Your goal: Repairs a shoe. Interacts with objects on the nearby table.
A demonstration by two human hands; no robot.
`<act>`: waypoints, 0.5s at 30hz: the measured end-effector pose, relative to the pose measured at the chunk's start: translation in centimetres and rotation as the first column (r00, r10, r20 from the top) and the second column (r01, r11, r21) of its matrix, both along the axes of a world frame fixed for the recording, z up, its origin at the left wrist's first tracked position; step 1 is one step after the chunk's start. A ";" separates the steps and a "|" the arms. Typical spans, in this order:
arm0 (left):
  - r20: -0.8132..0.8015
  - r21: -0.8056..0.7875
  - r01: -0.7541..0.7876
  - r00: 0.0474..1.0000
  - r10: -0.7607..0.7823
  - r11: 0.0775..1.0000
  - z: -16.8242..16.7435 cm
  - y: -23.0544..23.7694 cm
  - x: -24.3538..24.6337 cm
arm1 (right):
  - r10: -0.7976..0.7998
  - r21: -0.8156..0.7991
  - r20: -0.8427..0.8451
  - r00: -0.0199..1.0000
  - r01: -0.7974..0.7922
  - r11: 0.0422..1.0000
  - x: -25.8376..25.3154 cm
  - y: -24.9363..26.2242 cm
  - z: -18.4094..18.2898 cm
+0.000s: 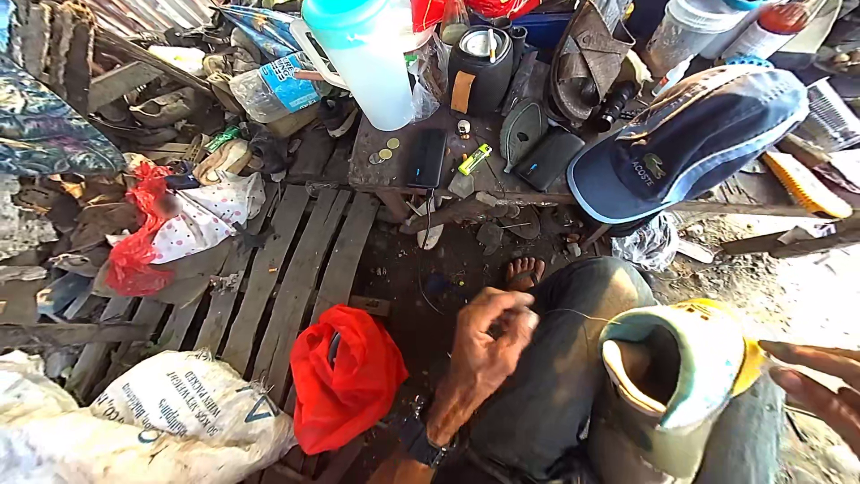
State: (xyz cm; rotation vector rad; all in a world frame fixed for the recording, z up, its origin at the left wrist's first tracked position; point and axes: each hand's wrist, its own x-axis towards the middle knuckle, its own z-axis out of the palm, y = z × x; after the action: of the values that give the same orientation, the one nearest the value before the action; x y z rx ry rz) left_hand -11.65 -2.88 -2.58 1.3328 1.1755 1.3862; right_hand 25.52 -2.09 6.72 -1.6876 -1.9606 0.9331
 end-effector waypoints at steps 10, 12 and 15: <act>-0.096 -0.018 0.425 0.900 -0.425 0.905 3.7 0.0 8.2 | -0.138 0.049 -0.106 0.985 0.144 0.988 -0.5 -5.8 -3.7; -0.275 -0.025 0.464 0.848 -0.453 0.885 4.4 0.4 9.0 | -0.181 0.042 -0.154 0.971 0.190 0.981 -0.9 -6.6 -4.4; -0.611 -0.066 0.469 0.678 -0.407 0.881 5.5 1.1 10.3 | -0.265 0.078 -0.189 0.945 0.284 0.956 -2.1 -7.5 -5.6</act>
State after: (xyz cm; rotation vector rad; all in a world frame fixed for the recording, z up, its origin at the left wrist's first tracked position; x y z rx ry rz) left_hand -1.38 -1.77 2.95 2.0749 1.0746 0.6636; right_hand 23.45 -9.62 1.13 -1.7006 -1.5813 0.8298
